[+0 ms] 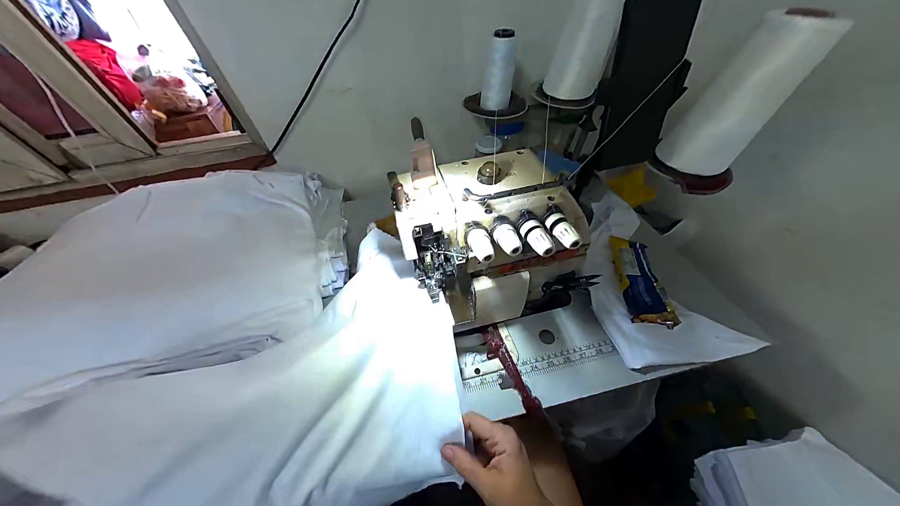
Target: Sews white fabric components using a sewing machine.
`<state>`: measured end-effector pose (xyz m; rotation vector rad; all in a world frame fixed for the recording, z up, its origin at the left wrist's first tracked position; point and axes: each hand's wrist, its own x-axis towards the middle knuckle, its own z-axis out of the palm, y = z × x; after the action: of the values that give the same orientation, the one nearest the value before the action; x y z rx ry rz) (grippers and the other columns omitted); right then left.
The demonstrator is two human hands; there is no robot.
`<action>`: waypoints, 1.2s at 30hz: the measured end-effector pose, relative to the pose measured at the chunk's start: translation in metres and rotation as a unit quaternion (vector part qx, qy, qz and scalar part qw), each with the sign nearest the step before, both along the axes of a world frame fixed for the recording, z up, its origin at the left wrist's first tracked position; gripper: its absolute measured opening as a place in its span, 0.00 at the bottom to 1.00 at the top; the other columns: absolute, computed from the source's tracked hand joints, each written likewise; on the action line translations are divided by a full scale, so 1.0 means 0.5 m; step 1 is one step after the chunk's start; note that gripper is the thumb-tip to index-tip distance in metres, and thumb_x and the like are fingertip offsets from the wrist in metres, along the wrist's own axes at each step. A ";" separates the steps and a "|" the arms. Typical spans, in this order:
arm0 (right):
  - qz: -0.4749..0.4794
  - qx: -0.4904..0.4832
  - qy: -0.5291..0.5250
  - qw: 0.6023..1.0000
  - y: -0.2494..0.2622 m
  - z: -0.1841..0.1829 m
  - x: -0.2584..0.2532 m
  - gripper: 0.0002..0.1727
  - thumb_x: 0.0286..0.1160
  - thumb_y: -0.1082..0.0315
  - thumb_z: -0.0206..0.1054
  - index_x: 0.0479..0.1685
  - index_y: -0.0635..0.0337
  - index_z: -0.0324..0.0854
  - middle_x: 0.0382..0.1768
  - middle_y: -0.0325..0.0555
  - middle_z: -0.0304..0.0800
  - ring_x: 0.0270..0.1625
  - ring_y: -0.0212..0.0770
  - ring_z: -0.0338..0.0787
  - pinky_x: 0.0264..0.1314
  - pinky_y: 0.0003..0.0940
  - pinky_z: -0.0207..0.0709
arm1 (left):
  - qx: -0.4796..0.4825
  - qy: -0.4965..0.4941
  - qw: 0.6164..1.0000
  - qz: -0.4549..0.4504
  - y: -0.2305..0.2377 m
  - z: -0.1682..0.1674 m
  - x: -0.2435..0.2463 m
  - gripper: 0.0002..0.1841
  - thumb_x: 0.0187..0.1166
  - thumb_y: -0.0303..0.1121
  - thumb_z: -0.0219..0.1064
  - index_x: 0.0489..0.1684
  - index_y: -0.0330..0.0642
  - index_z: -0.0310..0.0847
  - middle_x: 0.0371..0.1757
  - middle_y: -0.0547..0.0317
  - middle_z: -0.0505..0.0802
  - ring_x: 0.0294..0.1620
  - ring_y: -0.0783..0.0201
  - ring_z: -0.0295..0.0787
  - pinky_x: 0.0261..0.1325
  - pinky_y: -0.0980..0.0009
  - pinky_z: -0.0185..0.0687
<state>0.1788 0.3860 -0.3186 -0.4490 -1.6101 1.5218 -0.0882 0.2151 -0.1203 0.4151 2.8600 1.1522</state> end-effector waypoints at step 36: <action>-0.233 0.109 -0.049 0.965 -0.095 -0.113 0.056 0.08 0.69 0.72 0.69 0.24 0.65 0.84 0.34 0.47 0.91 0.41 0.28 0.90 0.45 0.15 0.83 | -0.140 0.154 0.975 -0.071 0.014 -0.338 -0.206 0.34 0.91 0.48 0.56 0.75 0.17 0.68 0.79 0.12 0.67 0.83 0.15 0.56 0.78 0.22 0.51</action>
<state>0.2066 0.3387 -0.3752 -0.7302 -1.5852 0.9727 -0.1912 0.2221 -0.2895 0.8302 3.1227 0.6988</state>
